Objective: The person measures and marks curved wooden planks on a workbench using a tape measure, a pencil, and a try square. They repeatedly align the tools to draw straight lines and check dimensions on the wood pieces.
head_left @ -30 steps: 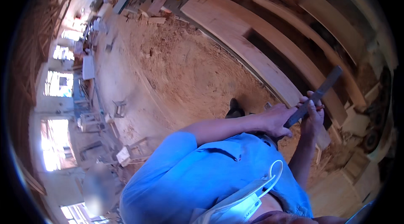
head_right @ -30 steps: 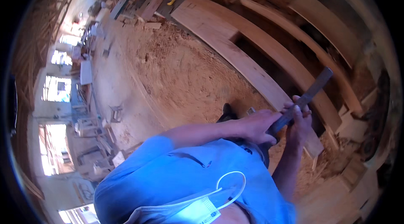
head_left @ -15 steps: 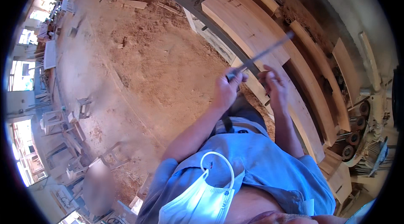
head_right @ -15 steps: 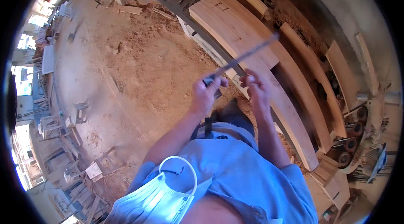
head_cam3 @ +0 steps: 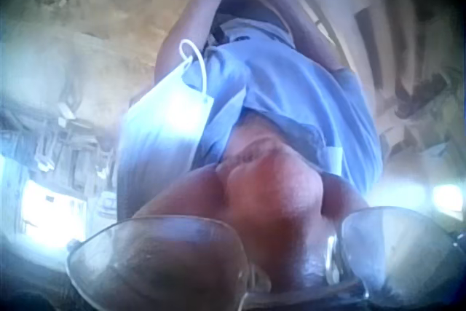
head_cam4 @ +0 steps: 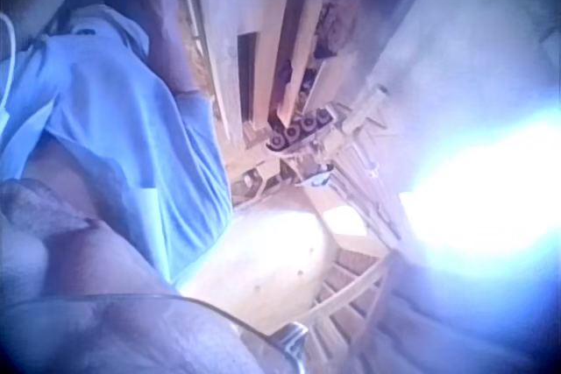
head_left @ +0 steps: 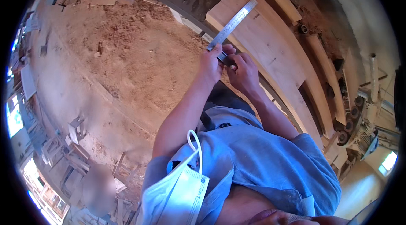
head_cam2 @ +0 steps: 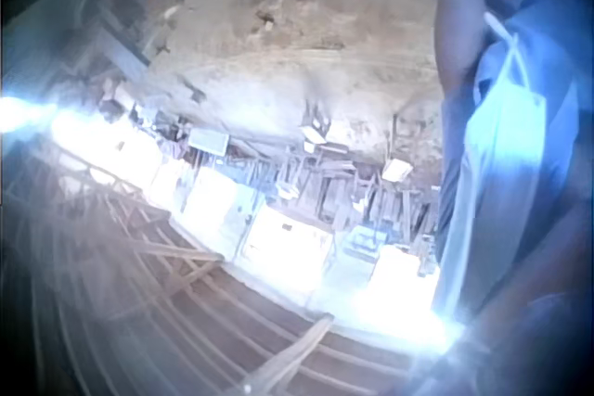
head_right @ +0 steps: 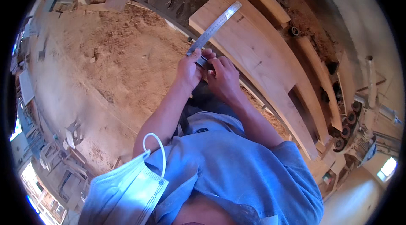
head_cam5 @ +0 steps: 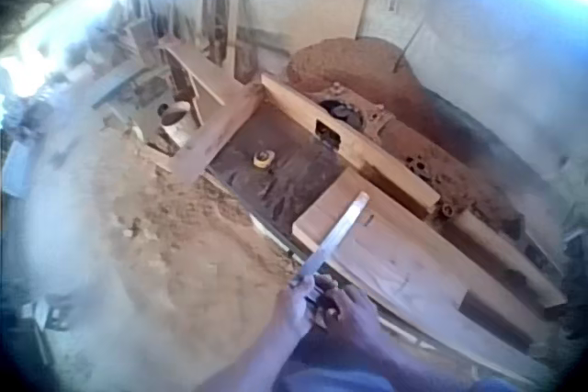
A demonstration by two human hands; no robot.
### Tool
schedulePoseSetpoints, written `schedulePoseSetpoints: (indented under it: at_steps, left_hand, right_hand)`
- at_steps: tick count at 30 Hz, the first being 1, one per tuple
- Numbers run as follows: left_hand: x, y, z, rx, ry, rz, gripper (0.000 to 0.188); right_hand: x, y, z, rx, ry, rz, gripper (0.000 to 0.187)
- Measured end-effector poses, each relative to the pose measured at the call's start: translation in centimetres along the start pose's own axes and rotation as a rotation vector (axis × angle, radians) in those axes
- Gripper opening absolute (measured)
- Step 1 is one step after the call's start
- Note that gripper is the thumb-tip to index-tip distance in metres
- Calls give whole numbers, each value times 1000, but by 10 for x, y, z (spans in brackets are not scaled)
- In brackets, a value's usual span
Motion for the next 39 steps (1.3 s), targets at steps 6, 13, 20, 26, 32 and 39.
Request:
schedulePoseSetpoints:
  at_steps: [6,13,20,26,32,39]
  left_hand:
    - [-36,3,22,-214,28,789,29]
    - [-94,-27,20,320,-567,1801,36]
    - [-105,-31,78,798,-580,1944,32]
    - [-106,-18,87,962,-598,1969,23]
    - [-118,-18,94,979,-553,1967,24]
    - [-116,-21,93,951,-596,1960,19]
  right_hand:
    - [-30,-6,63,-74,-68,-211,33]
    - [-25,-9,96,-112,-90,-282,39]
    - [-24,-12,103,-168,-207,-288,48]
    - [-20,-13,107,-200,-212,-162,51]
    - [-25,-13,120,-160,-167,-174,57]
    - [-28,-15,115,-173,-189,-147,51]
Point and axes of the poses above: each hand's wrist, its own z-axis towards the middle knuckle, its own y-axis out of the back of the hand, x = y × z, the point moved 3 cm from there along z, towards the middle knuckle, and after that the axes turned 14 degrees about x, right-handed, at the moved point
